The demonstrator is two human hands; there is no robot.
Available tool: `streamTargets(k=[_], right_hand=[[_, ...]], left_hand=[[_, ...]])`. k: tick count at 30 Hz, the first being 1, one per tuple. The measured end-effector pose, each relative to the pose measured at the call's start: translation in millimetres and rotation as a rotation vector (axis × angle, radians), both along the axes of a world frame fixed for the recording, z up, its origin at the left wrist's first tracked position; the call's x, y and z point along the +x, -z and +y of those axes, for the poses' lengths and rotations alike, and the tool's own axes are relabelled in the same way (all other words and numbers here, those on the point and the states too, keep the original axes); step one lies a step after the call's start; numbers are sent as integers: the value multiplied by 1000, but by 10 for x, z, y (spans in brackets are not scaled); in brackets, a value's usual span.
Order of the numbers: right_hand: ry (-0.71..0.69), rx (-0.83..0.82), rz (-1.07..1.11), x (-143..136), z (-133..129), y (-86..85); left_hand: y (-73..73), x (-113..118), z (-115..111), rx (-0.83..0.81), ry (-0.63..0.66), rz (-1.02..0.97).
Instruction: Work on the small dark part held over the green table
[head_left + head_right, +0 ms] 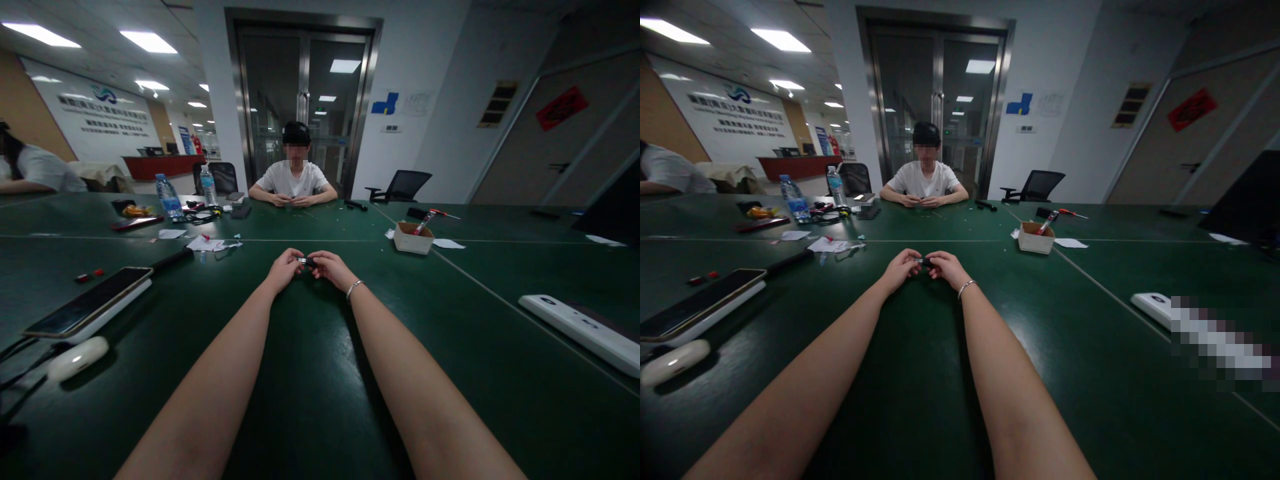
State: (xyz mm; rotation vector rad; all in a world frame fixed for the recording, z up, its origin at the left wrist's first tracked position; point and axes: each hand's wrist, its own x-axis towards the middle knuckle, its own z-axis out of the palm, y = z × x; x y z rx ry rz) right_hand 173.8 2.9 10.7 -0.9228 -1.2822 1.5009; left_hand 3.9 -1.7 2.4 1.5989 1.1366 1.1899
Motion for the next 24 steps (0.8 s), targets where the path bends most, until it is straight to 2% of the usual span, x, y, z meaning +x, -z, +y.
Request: streamTargets(k=[4, 11, 24], right_hand=[[7, 8, 17, 8, -10, -1], [7, 19, 3, 8, -3, 5], [33, 0, 34, 0, 13, 16]], left_hand=[[-1, -8, -8, -15, 17, 27], [55, -28, 49, 82, -63, 79], [35, -30, 35, 95, -12, 44]])
